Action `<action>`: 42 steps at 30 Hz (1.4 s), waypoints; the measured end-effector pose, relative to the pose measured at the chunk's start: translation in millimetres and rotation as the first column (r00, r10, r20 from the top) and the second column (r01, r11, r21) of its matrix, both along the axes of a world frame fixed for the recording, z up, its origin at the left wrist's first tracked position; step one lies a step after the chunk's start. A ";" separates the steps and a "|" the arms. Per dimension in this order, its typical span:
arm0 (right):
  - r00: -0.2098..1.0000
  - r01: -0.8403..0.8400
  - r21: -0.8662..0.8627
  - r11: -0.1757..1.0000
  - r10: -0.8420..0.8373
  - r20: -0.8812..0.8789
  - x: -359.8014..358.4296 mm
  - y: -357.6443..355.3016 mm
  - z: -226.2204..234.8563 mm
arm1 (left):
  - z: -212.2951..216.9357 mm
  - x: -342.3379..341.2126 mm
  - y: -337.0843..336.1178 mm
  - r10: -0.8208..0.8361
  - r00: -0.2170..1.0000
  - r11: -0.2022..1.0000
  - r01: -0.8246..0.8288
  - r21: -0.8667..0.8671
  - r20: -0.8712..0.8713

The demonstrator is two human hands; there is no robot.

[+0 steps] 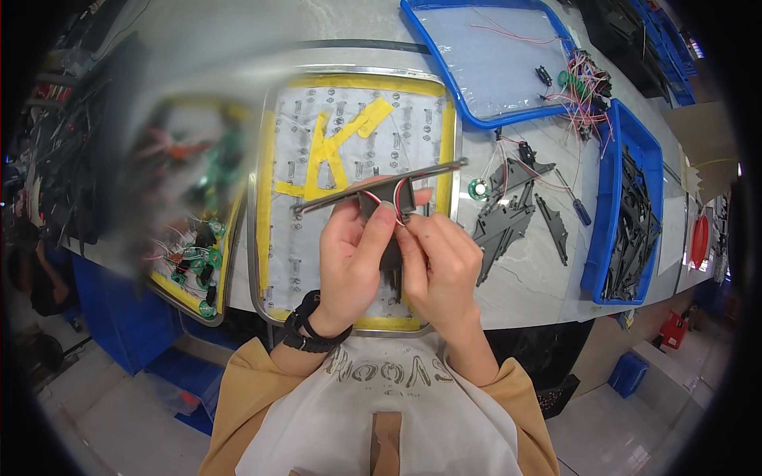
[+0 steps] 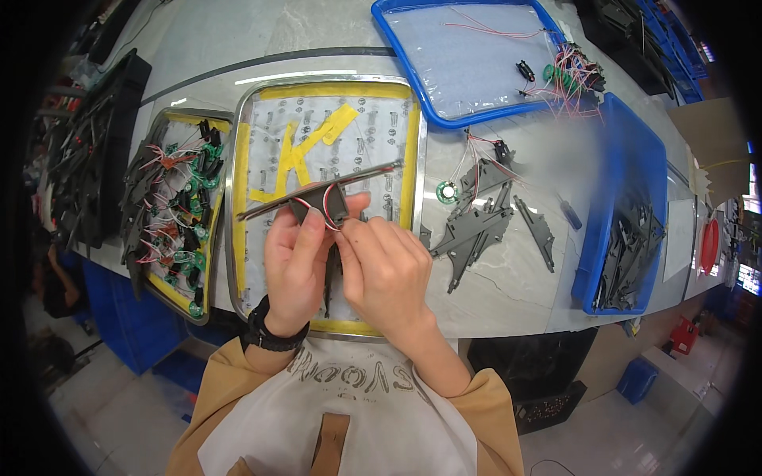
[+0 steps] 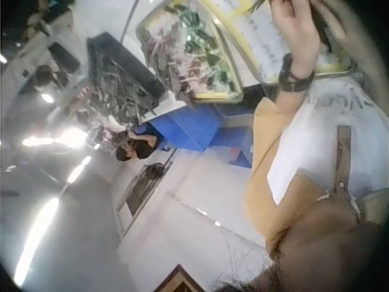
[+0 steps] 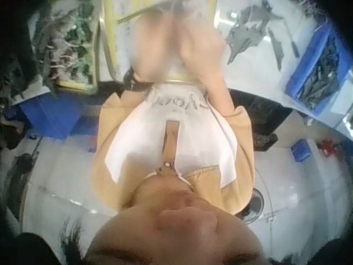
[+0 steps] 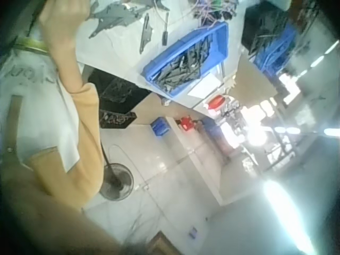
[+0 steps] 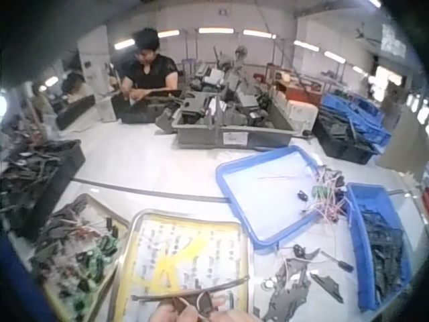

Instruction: The person assembles a toy component by connecting electronic wires and plastic toy parts to a circuit board. The person uses tweezers to manipulate the small parts.

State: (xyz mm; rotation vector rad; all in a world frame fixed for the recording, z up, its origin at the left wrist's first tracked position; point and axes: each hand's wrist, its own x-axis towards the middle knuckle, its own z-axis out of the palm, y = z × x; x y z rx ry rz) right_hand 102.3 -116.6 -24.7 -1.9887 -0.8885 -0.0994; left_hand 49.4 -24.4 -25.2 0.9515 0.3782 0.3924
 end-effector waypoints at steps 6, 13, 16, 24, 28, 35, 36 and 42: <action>0.995 -0.079 0.086 0.993 0.084 -0.054 -1.4 5.7 -1.3 | 3.2 -1.4 1.8 0.087 0.994 0.980 -0.096 -0.177 -0.059; 0.999 0.031 0.136 0.990 -0.032 0.009 -1.8 9.8 -19.3 | 5.4 -3.2 2.1 -0.036 0.999 0.973 0.044 -0.227 0.037; 0.999 -0.046 -0.058 0.997 0.047 0.021 -1.5 1.2 -8.8 | 4.5 -7.6 0.5 0.018 1.000 0.997 -0.018 -0.078 0.008; 0.948 0.310 -0.476 0.823 -0.231 0.218 107.7 -99.8 -7.6 | 31.0 -32.5 23.3 0.120 0.973 0.988 -0.097 -0.122 0.195; 0.909 0.314 -0.478 0.820 -0.114 0.401 114.1 -100.8 -46.3 | 33.2 -32.6 16.6 0.028 0.979 0.998 -0.017 -0.057 0.203; 0.911 0.219 -0.244 0.945 -0.109 0.397 112.8 -113.3 -29.1 | 39.7 -34.5 21.7 -0.065 0.997 0.996 0.063 0.061 0.029; 0.926 0.229 -0.159 0.960 -0.164 0.339 112.1 -115.6 -21.9 | 38.9 -32.2 20.0 -0.082 0.995 0.994 0.077 0.083 0.051; 0.925 0.367 0.110 0.924 -0.350 -0.147 116.3 -122.1 10.6 | 31.5 -34.5 5.5 -0.137 0.990 0.991 0.137 -0.002 0.039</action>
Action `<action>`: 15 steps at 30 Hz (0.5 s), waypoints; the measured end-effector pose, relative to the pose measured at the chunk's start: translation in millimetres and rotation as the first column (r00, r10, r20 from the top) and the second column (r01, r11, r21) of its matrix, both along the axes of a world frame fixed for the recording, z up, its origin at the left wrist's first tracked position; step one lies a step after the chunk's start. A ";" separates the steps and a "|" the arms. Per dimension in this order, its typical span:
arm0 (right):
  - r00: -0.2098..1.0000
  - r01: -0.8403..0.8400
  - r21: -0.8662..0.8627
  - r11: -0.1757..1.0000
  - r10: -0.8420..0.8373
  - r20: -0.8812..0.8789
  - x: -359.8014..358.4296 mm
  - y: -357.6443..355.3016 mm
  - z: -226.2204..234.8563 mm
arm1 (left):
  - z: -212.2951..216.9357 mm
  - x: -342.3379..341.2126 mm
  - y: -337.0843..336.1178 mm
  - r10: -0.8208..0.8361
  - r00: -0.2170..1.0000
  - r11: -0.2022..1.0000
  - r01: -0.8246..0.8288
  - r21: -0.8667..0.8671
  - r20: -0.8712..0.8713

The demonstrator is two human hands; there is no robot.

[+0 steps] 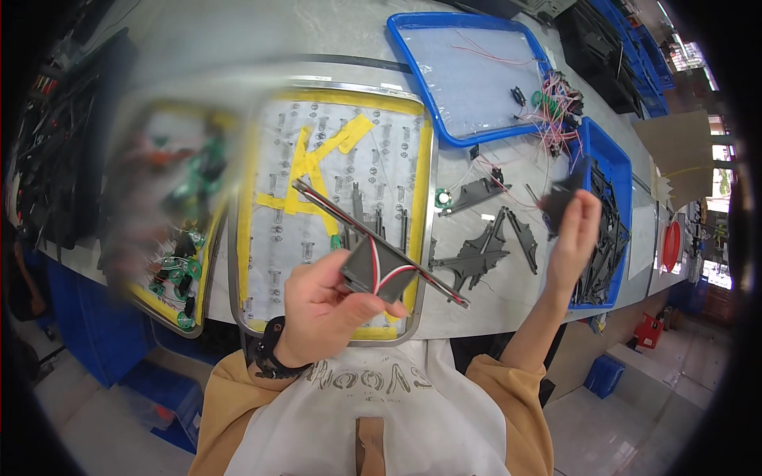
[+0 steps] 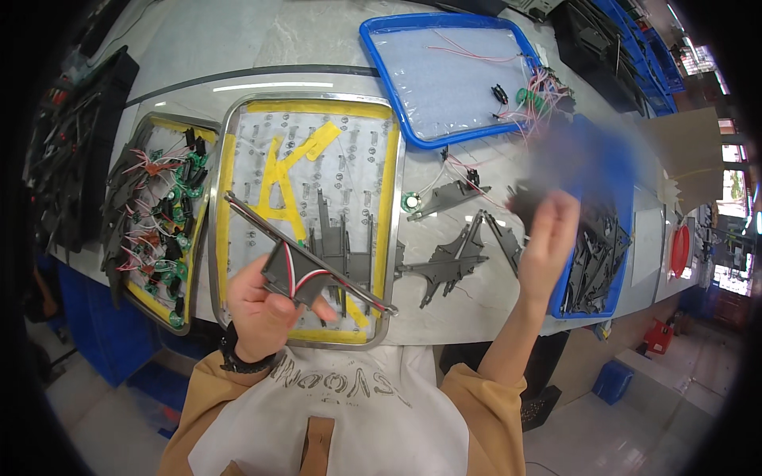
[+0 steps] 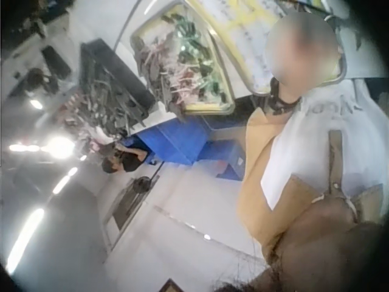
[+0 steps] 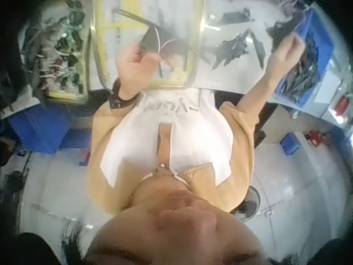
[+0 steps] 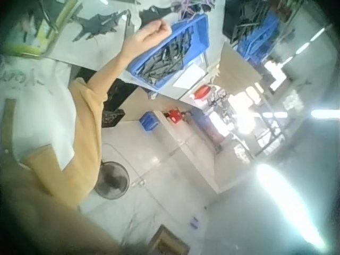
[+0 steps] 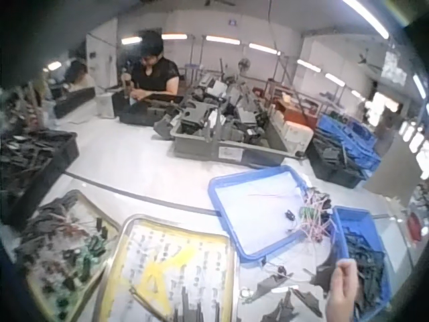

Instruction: The person assembles a toy component by connecting electronic wires and plastic toy parts to a circuit board. The person uses tweezers to manipulate the small parts.

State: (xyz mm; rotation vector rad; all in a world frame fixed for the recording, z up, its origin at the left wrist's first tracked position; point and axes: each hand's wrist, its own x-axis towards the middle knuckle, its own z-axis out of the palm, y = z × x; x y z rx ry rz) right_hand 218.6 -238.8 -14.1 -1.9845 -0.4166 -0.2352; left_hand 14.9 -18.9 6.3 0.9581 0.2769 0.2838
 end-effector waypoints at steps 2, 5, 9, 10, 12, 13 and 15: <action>0.989 0.057 0.373 0.926 -0.001 -0.149 -24.5 25.5 40.5 | -8.7 -0.3 5.1 -0.042 0.999 0.985 0.042 0.166 -0.008; 0.969 -0.205 0.347 0.915 0.241 -0.062 -83.1 65.7 86.2 | -0.8 6.4 0.7 -0.067 0.996 0.956 0.080 0.283 -0.055; 0.752 -0.657 0.042 0.753 0.658 -0.045 -97.8 98.4 88.9 | -8.8 3.6 3.0 0.014 0.998 0.827 -0.044 0.561 0.058; 0.758 -0.647 0.039 0.761 0.648 -0.073 -101.0 100.8 88.0 | -4.8 7.5 6.6 0.024 0.992 0.762 -0.101 0.640 0.127; 0.723 -0.686 -0.002 0.728 0.681 -0.118 -98.2 102.5 88.6 | -4.7 9.0 10.0 0.029 0.980 0.689 -0.161 0.707 0.195; 0.723 -0.686 0.000 0.728 0.681 -0.119 -96.7 101.8 88.6 | -6.8 7.9 9.6 0.013 0.981 0.665 -0.154 0.731 0.195; 0.755 -0.655 -0.114 0.747 0.654 -0.052 -95.9 100.7 87.0 | -4.8 8.7 8.3 0.004 0.978 0.638 -0.164 0.753 0.209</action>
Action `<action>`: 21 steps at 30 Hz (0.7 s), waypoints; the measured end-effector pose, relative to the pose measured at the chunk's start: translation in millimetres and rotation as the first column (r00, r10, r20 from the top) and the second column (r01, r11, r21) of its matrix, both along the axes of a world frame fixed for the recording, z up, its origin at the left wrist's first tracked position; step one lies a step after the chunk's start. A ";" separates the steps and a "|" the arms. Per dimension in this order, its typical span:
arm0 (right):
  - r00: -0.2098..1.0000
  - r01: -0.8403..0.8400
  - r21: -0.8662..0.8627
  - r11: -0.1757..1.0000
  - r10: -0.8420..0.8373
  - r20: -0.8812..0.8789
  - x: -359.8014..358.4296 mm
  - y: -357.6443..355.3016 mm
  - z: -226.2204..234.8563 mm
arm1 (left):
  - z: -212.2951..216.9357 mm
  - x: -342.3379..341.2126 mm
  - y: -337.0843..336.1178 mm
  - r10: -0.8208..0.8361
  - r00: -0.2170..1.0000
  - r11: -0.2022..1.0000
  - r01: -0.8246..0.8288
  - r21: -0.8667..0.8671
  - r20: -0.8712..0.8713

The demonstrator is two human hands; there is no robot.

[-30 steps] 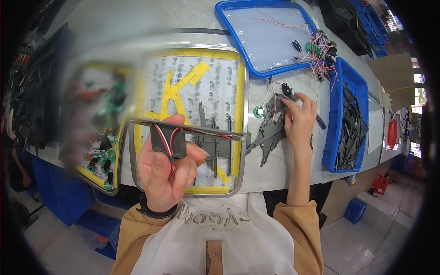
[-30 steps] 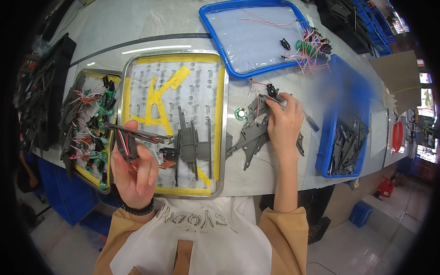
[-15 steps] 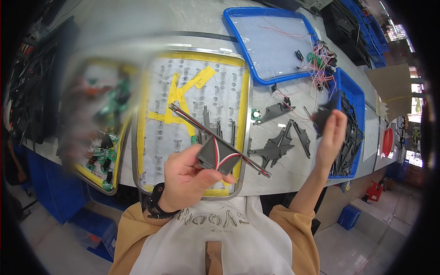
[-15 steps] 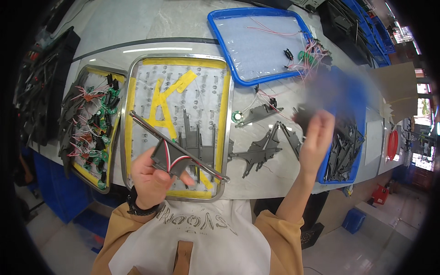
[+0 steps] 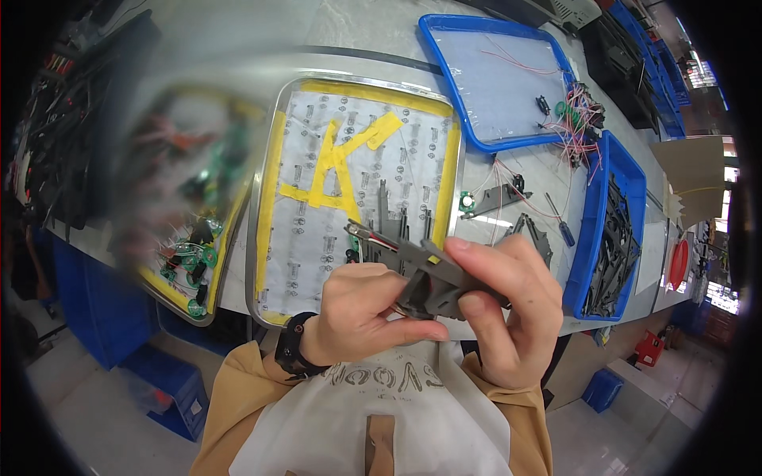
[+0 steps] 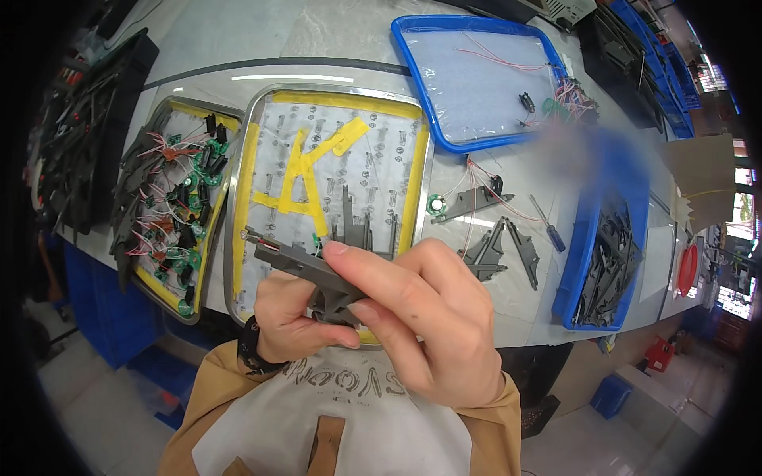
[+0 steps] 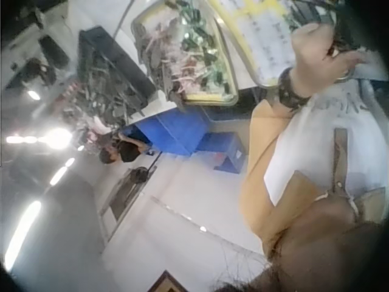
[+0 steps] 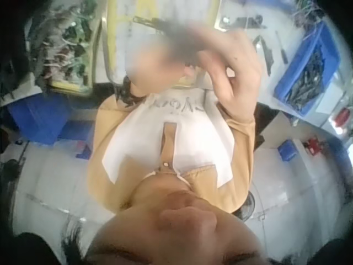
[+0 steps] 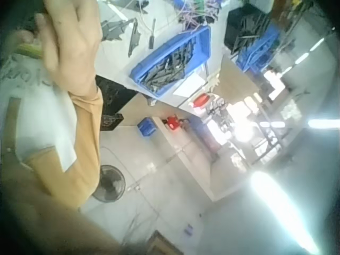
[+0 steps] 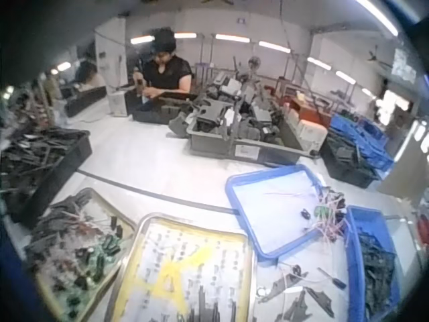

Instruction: The person assembles a toy component by connecting electronic wires and plastic toy parts to a circuit board. The person uses tweezers to manipulate the small parts.

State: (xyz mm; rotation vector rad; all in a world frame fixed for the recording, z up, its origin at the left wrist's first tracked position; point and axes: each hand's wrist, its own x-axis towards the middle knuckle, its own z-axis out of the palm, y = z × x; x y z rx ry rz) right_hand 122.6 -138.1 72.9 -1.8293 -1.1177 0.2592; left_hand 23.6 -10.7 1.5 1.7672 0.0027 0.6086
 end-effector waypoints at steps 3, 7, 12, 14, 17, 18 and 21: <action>0.996 0.085 0.046 0.995 -0.084 -0.033 -4.9 2.0 -5.2 | 0.6 3.6 -3.3 -0.013 0.999 1.000 0.013 -0.006 0.040; 0.990 0.133 0.061 0.989 -0.129 -0.064 -7.8 2.2 -15.0 | 0.0 7.8 -5.0 0.036 0.997 0.999 -0.037 0.023 0.062; 0.984 0.120 0.075 0.990 -0.108 -0.144 -7.9 -2.0 -16.9 | 1.2 4.6 -5.2 0.006 1.000 0.999 -0.007 0.044 0.017; 0.983 0.125 0.072 0.990 -0.114 -0.145 -7.5 -1.3 -18.1 | 1.0 6.8 -3.8 0.000 1.000 0.998 -0.001 0.057 0.030; 0.980 0.144 0.085 0.986 -0.131 -0.148 -7.3 1.4 -23.2 | 5.7 8.2 -0.9 -0.009 1.000 0.997 0.008 0.072 0.014; 0.979 0.157 0.102 0.982 -0.142 -0.149 -7.1 1.9 -25.1 | 7.3 8.1 -0.3 -0.012 1.000 0.997 0.013 0.073 -0.013; 0.980 0.149 0.134 0.980 -0.129 -0.151 -6.8 1.6 -27.8 | 7.7 6.6 0.6 -0.026 0.999 0.995 0.028 0.099 -0.026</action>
